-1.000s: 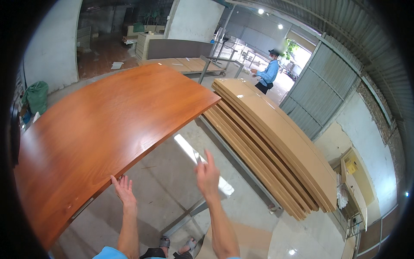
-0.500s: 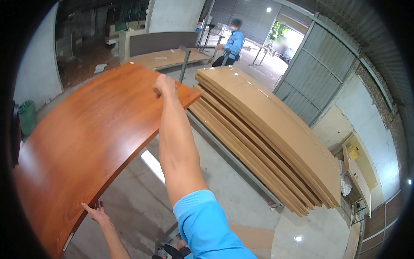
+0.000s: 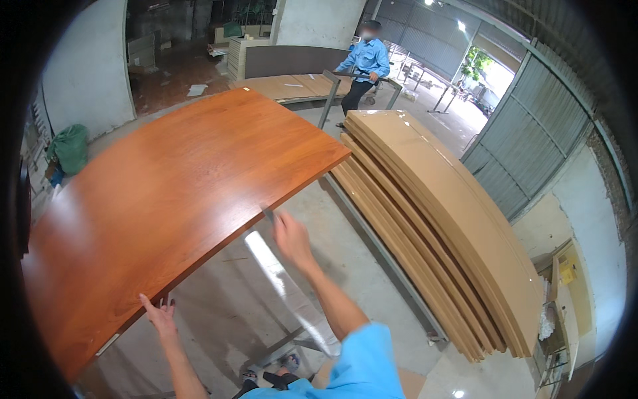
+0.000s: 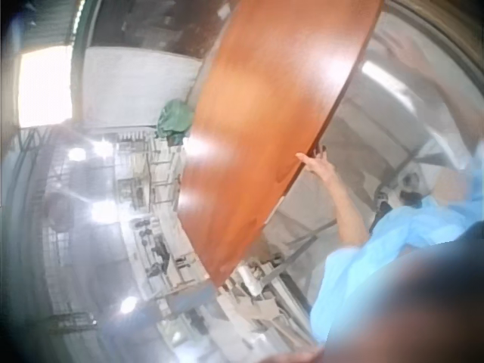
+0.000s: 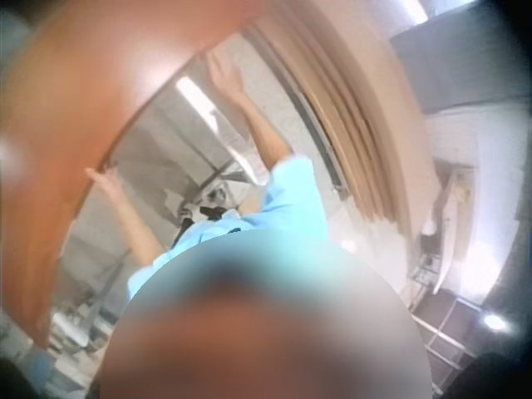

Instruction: The person scrapes the edge of a large wooden tabletop with a small metal tool, then applies a reddish-brown finish to the edge using a small brush, and finally wipes the surface with a black cloth.

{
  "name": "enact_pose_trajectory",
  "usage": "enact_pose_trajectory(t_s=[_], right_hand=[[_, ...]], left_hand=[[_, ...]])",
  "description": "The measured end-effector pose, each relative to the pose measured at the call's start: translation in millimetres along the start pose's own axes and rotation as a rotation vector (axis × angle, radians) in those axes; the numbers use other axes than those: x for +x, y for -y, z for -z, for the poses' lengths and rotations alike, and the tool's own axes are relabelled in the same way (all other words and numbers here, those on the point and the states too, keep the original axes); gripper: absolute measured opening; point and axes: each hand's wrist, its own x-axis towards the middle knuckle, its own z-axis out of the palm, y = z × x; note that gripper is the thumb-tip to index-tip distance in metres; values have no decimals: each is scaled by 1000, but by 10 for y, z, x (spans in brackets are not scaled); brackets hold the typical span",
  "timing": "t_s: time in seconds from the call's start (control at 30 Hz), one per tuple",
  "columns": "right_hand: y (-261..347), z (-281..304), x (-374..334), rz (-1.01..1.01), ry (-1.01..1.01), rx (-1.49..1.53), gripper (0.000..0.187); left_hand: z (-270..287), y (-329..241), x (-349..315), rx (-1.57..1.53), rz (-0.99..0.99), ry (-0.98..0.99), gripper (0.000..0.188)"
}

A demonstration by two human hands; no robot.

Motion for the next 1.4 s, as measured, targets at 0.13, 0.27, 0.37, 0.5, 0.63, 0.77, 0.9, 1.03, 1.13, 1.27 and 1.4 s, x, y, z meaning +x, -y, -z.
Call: enact_pose_trajectory(t_s=[0.13, 0.27, 0.37, 0.5, 0.63, 0.77, 0.9, 1.03, 1.13, 1.27, 1.4], right_hand=[[96, 265, -2136, -431, -175, -268, 23], [184, 468, -3245, -513, -406, -280, 20], [-36, 387, -3428, -396, -543, -281, 18], [-436, 246, -3372, -309, -675, -158, 16], [-551, 164, -3399, -256, -768, -29, 18], [-542, 97, -3352, -113, -838, 23, 24], [-519, 53, -3205, -44, -881, -74, 29], [-474, 35, -3115, -64, -880, -260, 25], [-466, 19, -3117, -8, -984, -324, 25], [-545, -67, -3114, -73, -1110, -392, 25], [-504, -169, -3084, -200, -1203, -338, 22]], left_hand=[[-55, 5, 18, -88, -28, -58, 87], [-82, 87, 271, -234, -4, -108, 77], [-53, 127, 501, -333, 25, -65, 75], [-47, 99, 674, -410, 97, 10, 70], [-119, 70, 666, -425, 66, -36, 67], [-141, 79, 596, -426, 64, -10, 68], [9, 34, 382, -366, 70, -6, 61], [281, -159, -99, -331, 131, 8, 54], [720, -388, -674, -257, 216, 5, 52], [1269, -740, -1199, -151, 319, 24, 55], [1638, -1005, -1426, -40, 448, 41, 57]])
